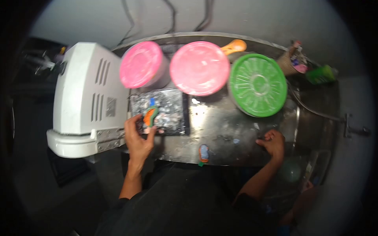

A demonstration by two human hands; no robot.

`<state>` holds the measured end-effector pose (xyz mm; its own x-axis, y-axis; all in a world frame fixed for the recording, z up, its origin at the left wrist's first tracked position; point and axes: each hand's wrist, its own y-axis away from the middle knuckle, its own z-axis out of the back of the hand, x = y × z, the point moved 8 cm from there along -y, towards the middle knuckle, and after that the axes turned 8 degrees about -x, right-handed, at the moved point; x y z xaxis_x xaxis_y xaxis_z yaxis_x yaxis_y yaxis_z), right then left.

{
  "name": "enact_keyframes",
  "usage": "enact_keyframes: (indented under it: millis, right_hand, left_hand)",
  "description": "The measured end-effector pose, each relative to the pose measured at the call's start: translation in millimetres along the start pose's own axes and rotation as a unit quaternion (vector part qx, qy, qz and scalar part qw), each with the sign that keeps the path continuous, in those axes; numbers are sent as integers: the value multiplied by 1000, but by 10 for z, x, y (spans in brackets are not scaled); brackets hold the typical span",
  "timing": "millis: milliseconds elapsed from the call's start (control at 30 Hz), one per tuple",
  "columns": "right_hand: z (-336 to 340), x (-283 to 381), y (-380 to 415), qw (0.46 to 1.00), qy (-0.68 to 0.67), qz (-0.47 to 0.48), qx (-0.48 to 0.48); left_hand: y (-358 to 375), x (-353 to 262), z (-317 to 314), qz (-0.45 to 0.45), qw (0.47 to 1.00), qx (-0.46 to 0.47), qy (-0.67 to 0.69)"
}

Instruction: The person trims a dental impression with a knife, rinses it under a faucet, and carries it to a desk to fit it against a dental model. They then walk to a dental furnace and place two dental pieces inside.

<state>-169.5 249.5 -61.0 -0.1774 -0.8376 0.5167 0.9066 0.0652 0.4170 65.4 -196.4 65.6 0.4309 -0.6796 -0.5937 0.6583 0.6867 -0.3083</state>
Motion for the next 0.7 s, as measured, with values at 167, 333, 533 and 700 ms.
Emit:
enact_keyframes:
  millis: [167,333,533,700]
  right_hand:
    - [-168,-35,67,998,38,-19,-41]
    - [595,282,221,987,-24,35,-153]
    - [1679,1086,-155,944,-113,137,-279]
    - [2053,1822,-1223,944,179,180,-211]
  left_hand:
    - [59,179,-88,47,998,20,28]
    - [-101,171,-229,-24,999,5,-47]
    - [2,479,-626,397,752,186,492]
    - [16,387,-469,389,680,131,607]
